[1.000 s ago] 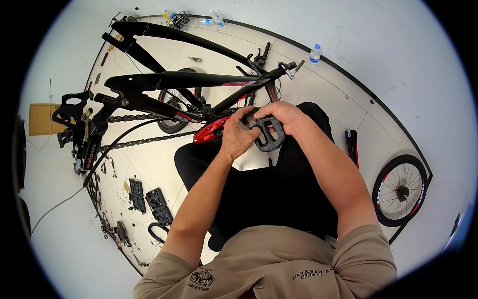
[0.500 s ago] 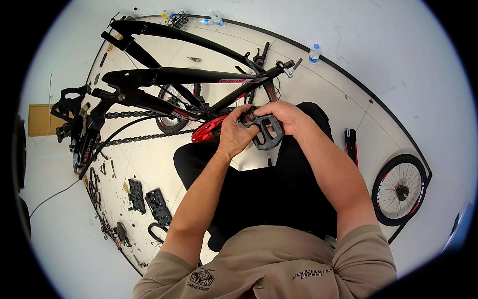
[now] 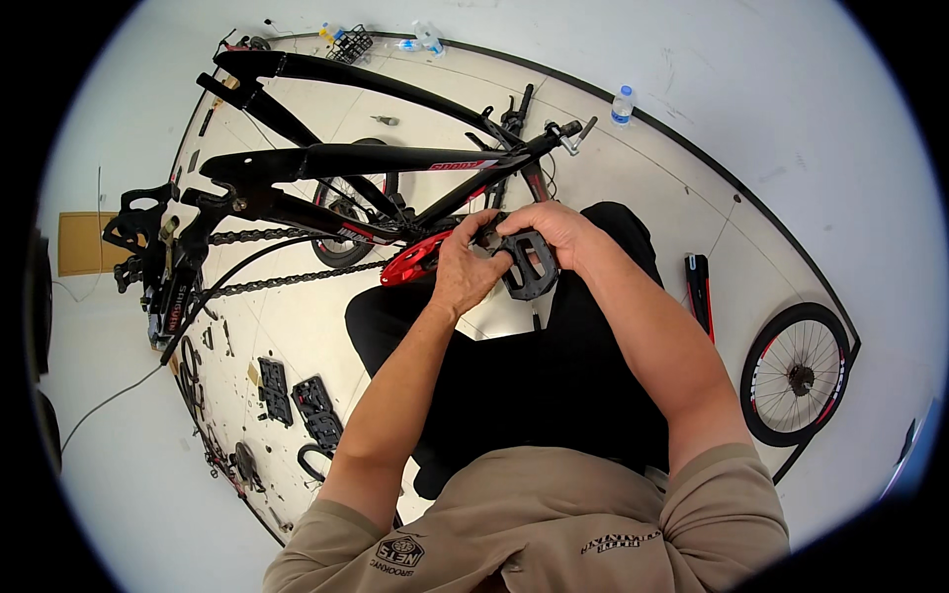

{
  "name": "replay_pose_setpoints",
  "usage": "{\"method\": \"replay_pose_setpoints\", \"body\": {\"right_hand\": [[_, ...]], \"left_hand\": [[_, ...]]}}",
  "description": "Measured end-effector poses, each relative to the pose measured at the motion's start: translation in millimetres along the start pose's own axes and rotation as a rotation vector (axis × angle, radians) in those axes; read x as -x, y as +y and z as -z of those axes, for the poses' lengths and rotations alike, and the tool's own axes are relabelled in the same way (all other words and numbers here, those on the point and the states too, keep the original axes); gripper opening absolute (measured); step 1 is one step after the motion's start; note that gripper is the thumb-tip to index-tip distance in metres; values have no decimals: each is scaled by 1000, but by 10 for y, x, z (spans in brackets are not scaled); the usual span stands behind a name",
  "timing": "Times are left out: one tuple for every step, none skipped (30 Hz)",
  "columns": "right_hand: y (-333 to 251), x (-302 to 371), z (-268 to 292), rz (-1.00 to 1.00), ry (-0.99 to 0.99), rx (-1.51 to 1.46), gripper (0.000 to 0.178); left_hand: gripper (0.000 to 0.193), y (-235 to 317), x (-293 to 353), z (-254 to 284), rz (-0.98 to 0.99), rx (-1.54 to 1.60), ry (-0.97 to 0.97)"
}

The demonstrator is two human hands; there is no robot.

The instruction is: The person attaches a bicycle pedal to the crank arm of a partially disassembled bicycle. They thread the pedal onto the crank, tighten it by hand, and then use a pedal wrench to secure it fully.

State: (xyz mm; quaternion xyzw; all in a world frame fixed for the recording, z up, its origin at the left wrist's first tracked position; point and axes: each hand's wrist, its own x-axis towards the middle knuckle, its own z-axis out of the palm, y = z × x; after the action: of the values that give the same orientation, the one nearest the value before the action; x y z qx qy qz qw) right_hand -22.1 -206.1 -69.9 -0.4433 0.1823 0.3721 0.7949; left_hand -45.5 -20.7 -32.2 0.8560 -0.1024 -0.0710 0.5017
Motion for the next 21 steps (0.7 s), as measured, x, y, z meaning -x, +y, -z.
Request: {"method": "replay_pose_setpoints", "body": {"right_hand": [[-12, 13, 0, -6, -8, 14, 16], [-35, 49, -21, -20, -14, 16, 18], [-63, 104, -50, -34, -21, 18, 19], [-86, 148, -74, -48, -27, 21, 20], [-107, 180, -88, -38, -42, 50, 21], [-124, 207, -100, -27, -57, 79, 21], [-130, 219, -108, -17, -72, 109, 22], [-128, 228, -88, 19, -60, 148, 22], [-121, 241, -51, 55, -48, 187, 22], [-114, 249, -25, 91, -36, 226, 21], [-108, 253, -17, 100, -40, 199, 21], [-98, 254, -11, 110, -43, 173, 20], [-89, 253, -2, 119, -47, 146, 19], [-81, 242, 12, 128, -52, 145, 19], [-72, 227, 29, 136, -57, 143, 20], [-64, 217, 42, 144, -62, 142, 20], [-47, 207, 44, 155, -60, 132, 21], [-32, 200, 44, 166, -57, 123, 22], [-20, 196, 43, 177, -54, 113, 23], [-11, 192, 38, 181, -52, 109, 24], [-4, 188, 32, 185, -50, 105, 25]], "left_hand": [[55, 1, 1, 4, 13, 4, -8], [55, 29, 3, 14, 26, 8, -14], [55, 43, 6, 20, 40, 12, -20], [54, 20, 8, 17, 18, 0, -8], [54, 1, 4, 11, -5, -11, 4], [54, -14, 3, 8, -28, -21, 17], [54, -25, 7, 7, -16, -9, 11], [53, -4, 7, 8, -3, 5, 5], [53, 14, 7, 9, 9, 19, -1], [53, 25, 7, 8, 12, 21, 0], [53, 37, 5, 6, 14, 24, 2], [52, 47, 4, 4, 17, 27, 4], [52, 57, 3, -1, 19, 26, 7], [52, 68, 2, 1, 22, 24, 9], [52, 77, 0, 3, 25, 21, 11], [55, 83, -12, 14, 61, 25, -25], [58, 81, -25, 34, 99, 26, -60], [62, 80, -34, 47, 136, 28, -95], [60, 66, -35, 39, 103, 14, -79], [57, 48, -34, 25, 71, -2, -62], [55, 33, -31, 20, 39, -18, -45]]}}
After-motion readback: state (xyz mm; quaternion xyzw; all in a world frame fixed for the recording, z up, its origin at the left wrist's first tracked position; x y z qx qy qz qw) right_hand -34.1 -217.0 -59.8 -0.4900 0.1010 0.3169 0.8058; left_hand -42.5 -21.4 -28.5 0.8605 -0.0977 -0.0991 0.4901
